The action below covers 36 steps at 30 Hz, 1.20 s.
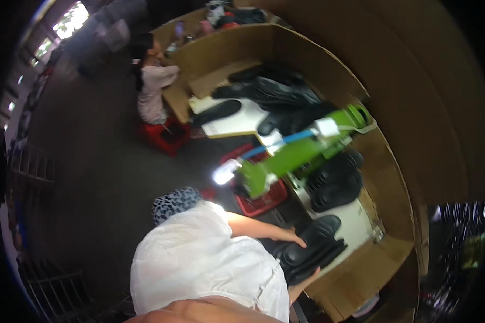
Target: The person retrieves black shoe soles from a metal rack and processes them one by one using a green grinding machine. They hold each sole against the machine's rotating wheel to smooth the edges, then place the finished items onto a nearby table. The task involves repetitive handling of individual parts in a factory setting.
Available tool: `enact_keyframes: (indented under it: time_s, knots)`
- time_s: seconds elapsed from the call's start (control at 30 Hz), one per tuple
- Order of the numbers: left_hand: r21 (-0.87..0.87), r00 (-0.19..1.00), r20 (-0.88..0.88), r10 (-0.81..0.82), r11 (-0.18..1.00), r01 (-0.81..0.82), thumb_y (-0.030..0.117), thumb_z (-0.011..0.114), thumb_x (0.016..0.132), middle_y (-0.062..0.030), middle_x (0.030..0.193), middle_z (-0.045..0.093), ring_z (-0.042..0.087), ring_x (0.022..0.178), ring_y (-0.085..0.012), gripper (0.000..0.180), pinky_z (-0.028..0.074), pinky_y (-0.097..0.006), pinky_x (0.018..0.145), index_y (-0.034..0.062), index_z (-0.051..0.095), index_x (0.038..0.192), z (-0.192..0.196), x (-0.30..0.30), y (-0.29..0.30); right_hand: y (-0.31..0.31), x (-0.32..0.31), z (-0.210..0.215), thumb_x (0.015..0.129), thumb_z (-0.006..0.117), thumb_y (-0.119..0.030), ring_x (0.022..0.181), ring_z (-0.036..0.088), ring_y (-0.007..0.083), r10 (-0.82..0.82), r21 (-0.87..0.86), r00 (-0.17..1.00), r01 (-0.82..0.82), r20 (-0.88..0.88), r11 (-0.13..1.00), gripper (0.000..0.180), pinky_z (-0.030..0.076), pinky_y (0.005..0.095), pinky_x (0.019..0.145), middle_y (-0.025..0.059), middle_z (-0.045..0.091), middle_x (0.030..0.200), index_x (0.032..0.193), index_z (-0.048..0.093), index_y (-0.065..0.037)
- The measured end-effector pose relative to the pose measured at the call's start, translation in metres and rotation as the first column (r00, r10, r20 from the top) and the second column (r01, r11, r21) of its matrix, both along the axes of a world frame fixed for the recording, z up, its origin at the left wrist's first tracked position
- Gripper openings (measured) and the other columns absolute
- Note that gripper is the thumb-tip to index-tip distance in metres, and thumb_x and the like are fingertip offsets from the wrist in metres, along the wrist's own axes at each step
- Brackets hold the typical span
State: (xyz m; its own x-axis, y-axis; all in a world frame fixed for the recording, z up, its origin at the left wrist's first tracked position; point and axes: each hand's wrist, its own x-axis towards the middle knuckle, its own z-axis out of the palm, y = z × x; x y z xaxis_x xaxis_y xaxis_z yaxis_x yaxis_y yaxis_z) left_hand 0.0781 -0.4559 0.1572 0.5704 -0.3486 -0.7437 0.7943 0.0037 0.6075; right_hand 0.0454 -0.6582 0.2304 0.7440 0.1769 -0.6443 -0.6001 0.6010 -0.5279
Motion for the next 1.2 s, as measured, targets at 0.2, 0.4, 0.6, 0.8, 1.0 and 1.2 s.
enact_keyframes:
  time_s: [0.2, 0.4, 0.6, 0.8, 1.0, 1.2]
  knots:
    - [-0.081, 0.967, 0.253, -0.029, 0.995, 0.051, 0.052, 0.072, 0.057, -0.0281, 0.137, 0.017, 0.020, 0.129, -0.0346, 0.119, 0.025, -0.039, 0.103, -0.0078, 0.004, 0.134, 0.066, -0.037, 0.046, 0.052, -0.051, 0.038, 0.086, 0.047, -0.024, 0.117, 0.043, 0.0271, -0.061, -0.172, 0.994, 0.077, 0.094, 0.982, 0.038, 0.032, 0.0371, 0.100, 0.0170, 0.044, 0.127, 0.118, 0.048, -0.003]
    - [-0.274, 0.822, 0.551, 0.142, 0.962, 0.018, 0.044, 0.073, 0.060, -0.0240, 0.133, 0.022, 0.023, 0.127, -0.0332, 0.110, 0.023, -0.038, 0.104, 0.0000, 0.008, 0.136, 0.142, -0.067, 0.061, 0.096, -0.079, 0.062, 0.087, 0.045, -0.019, 0.118, 0.041, 0.0265, -0.037, -0.286, 0.980, 0.092, 0.194, 0.954, 0.033, 0.031, 0.0365, 0.101, 0.0175, 0.043, 0.128, 0.116, 0.049, -0.004]
    - [-0.302, 0.633, 0.744, 0.212, 0.953, 0.036, 0.048, 0.072, 0.061, -0.0237, 0.137, 0.016, 0.014, 0.130, -0.0323, 0.114, 0.013, -0.039, 0.106, -0.0005, 0.003, 0.137, 0.179, -0.116, 0.063, 0.104, -0.124, 0.086, 0.087, 0.043, -0.013, 0.120, 0.040, 0.0260, -0.058, -0.377, 0.939, 0.192, 0.338, 0.906, 0.029, 0.029, 0.0359, 0.102, 0.0180, 0.042, 0.128, 0.115, 0.050, -0.005]
    - [-0.208, 0.475, 0.871, 0.123, 0.969, 0.130, 0.044, 0.071, 0.066, -0.0218, 0.143, 0.004, 0.002, 0.134, -0.0308, 0.110, 0.006, -0.037, 0.108, -0.0039, 0.002, 0.137, 0.187, -0.196, 0.083, 0.091, -0.268, 0.117, 0.088, 0.041, -0.008, 0.121, 0.039, 0.0255, -0.308, -0.456, 0.798, 0.563, 0.518, 0.690, 0.027, 0.028, 0.0353, 0.103, 0.0184, 0.041, 0.129, 0.113, 0.051, -0.007]
    - [-0.566, 0.899, 0.369, 0.237, 0.824, 0.015, 0.013, 0.062, 0.072, -0.0158, 0.108, 0.055, 0.057, 0.093, -0.0265, 0.057, 0.048, -0.037, 0.080, -0.0025, 0.042, 0.122, 0.112, -0.346, 0.112, 0.128, -0.452, 0.130, 0.084, 0.047, -0.013, 0.116, 0.042, 0.0239, 0.134, -0.739, 0.729, 0.645, 0.671, 0.195, 0.044, 0.024, 0.0315, 0.104, 0.0145, 0.046, 0.119, 0.124, 0.037, 0.001]
    - [-0.696, 0.896, 0.397, -0.200, 0.571, 0.435, 0.035, 0.064, 0.073, -0.0143, 0.111, 0.052, 0.053, 0.099, -0.0243, 0.061, 0.041, -0.034, 0.087, -0.0048, 0.045, 0.116, 0.145, -0.465, 0.097, 0.176, -0.593, 0.206, 0.069, 0.057, -0.023, 0.122, 0.038, 0.0215, -0.592, -0.267, 0.575, 0.806, 0.565, 0.528, 0.081, 0.025, 0.0300, 0.104, 0.0113, 0.038, 0.133, 0.138, 0.020, -0.002]
